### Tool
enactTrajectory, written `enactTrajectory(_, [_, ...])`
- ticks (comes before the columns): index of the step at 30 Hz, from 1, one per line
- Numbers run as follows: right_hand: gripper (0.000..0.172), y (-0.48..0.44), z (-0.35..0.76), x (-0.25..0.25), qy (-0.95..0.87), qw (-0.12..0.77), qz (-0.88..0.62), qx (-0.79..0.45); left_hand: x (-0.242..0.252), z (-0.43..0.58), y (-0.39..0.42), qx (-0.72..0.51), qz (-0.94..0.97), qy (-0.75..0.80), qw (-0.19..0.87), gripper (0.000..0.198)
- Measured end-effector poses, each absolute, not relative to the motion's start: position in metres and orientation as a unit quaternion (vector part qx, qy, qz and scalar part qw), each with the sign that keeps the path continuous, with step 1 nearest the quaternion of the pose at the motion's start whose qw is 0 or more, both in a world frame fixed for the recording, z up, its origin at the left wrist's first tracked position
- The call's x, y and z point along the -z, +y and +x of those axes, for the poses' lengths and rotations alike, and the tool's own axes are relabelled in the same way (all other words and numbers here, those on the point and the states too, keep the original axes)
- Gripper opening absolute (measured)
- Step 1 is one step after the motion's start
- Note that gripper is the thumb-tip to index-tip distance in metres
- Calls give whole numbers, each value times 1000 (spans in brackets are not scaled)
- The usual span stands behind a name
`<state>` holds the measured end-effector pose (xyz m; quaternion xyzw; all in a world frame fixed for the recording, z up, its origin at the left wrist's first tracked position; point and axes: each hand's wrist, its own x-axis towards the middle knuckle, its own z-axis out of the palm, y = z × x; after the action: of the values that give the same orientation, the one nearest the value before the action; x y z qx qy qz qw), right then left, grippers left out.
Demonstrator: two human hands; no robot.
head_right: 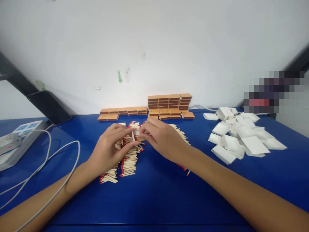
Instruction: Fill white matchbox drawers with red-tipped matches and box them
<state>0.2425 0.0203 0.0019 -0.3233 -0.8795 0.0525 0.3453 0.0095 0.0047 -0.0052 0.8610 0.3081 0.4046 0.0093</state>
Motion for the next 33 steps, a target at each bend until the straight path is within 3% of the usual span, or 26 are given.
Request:
enactTrajectory(4, [16, 33, 253, 0, -868, 344, -353, -58, 4, 6, 8, -407, 844, 349, -7, 36])
enactTrajectory(11, [18, 55, 268, 20, -895, 201, -386, -92, 1, 3, 11, -401, 823, 402, -6, 31])
enactTrajectory(23, [15, 52, 269, 16, -897, 165, -394, -110, 3, 1, 13, -388, 832, 398, -15, 32])
enactTrajectory(33, [15, 30, 257, -11, -876, 311, -363, -66, 7, 4, 10, -384, 855, 347, 1, 37])
